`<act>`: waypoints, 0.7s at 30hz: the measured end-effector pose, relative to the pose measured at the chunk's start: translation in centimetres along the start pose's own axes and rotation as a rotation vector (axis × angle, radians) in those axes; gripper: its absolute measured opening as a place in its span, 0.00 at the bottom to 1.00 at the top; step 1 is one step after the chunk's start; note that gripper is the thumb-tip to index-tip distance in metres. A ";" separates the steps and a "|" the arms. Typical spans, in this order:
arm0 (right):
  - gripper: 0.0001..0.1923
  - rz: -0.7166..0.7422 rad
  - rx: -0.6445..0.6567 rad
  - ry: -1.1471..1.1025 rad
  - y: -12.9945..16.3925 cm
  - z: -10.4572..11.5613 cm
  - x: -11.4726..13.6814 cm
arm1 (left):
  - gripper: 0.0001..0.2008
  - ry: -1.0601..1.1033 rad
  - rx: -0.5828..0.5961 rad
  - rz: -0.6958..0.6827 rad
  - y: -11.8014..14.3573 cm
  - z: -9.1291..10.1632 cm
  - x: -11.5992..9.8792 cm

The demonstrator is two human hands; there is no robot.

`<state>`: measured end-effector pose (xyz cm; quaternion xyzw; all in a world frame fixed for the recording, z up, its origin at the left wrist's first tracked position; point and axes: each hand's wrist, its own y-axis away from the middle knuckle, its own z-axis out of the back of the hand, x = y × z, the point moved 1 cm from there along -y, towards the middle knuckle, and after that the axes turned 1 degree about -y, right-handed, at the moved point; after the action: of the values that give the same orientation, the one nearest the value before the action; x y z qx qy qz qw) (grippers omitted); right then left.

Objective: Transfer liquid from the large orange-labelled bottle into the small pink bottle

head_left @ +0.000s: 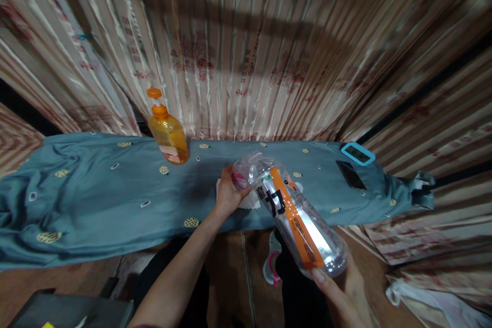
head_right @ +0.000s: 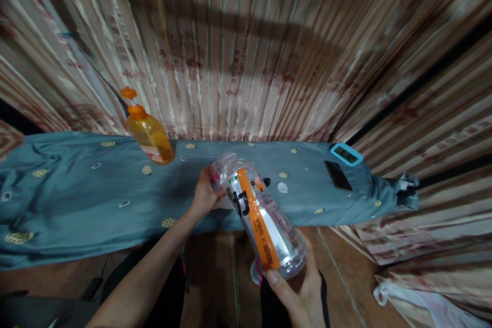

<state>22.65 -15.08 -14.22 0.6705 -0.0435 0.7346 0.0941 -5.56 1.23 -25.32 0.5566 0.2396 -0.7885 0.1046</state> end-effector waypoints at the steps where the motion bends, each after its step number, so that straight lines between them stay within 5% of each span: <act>1: 0.41 0.003 0.003 -0.004 0.0 0.0 -0.1 | 0.45 -0.001 0.001 0.001 0.0 0.0 0.0; 13: 0.48 -0.003 0.010 -0.021 -0.1 0.2 -0.5 | 0.45 -0.017 -0.011 -0.007 0.0 0.1 -0.1; 21: 0.44 0.003 -0.037 0.015 0.1 -0.2 0.5 | 0.46 -0.004 -0.001 0.007 0.1 0.0 -0.2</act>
<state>22.39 -15.08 -13.76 0.6631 -0.0573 0.7388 0.1057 -5.46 1.16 -25.16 0.5560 0.2378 -0.7891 0.1078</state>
